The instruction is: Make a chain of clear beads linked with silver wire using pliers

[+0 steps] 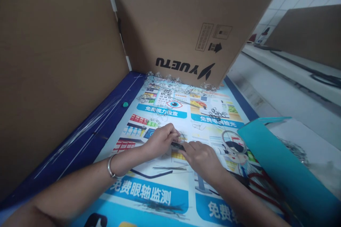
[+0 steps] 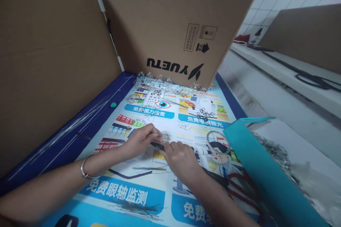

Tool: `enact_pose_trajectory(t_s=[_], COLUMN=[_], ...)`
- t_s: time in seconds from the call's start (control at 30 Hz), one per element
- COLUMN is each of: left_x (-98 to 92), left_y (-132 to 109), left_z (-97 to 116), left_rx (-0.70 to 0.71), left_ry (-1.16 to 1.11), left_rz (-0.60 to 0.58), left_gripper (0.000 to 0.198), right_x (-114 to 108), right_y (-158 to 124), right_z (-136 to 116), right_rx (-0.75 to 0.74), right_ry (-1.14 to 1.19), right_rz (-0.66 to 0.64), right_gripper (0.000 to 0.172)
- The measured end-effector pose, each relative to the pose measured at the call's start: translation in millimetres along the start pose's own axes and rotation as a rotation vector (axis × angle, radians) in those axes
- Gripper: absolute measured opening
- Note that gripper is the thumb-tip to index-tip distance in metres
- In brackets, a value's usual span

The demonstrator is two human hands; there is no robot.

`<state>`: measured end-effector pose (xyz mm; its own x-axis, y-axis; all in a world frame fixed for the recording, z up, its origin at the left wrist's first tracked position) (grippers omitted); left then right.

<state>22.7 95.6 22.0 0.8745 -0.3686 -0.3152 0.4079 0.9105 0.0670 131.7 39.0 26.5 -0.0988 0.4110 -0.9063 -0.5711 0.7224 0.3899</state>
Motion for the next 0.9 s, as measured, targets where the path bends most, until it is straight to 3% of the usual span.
enact_pose_trajectory(t_s=[0.13, 0.23, 0.33, 0.43, 0.63, 0.9], left_x=[0.1, -11.5, -27.0, -35.9, -22.8, -11.4], left_y=[0, 6, 15, 22, 21, 18], left_z=[-1, -6, -17, -26, -23, -23], left_rx=[0.004, -0.008, -0.044, -0.069, 0.019, 0.037], left_ry=[0.029, 0.073, 0.132, 0.215, 0.512, 0.792], left_rz=[-0.006, 0.035, 0.062, 0.059, -0.049, -0.061], left_gripper=[0.013, 0.011, 0.010, 0.013, 0.012, 0.021], right_x=[3, 5, 7, 7, 24, 27], right_y=[0, 0, -1, -4, -13, -11], right_z=[1, 7, 17, 36, 65, 63], right_rx=[0.022, 0.075, 0.148, 0.320, 0.747, 0.767], right_ry=[0.029, 0.089, 0.268, 0.551, 0.911, 0.994], right_rz=[0.001, 0.043, 0.096, 0.197, 0.167, 0.099], right_gripper=[0.020, 0.021, 0.019, 0.020, 0.029, 0.030])
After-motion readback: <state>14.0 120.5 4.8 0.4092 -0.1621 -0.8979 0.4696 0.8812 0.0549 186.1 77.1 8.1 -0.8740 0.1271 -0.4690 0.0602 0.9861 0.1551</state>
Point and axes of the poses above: each hand's wrist, its own y-axis towards the middle knuckle, its own x-axis out of the palm, z = x × y, the point moved 7 cm from there along y, towards the middle knuckle
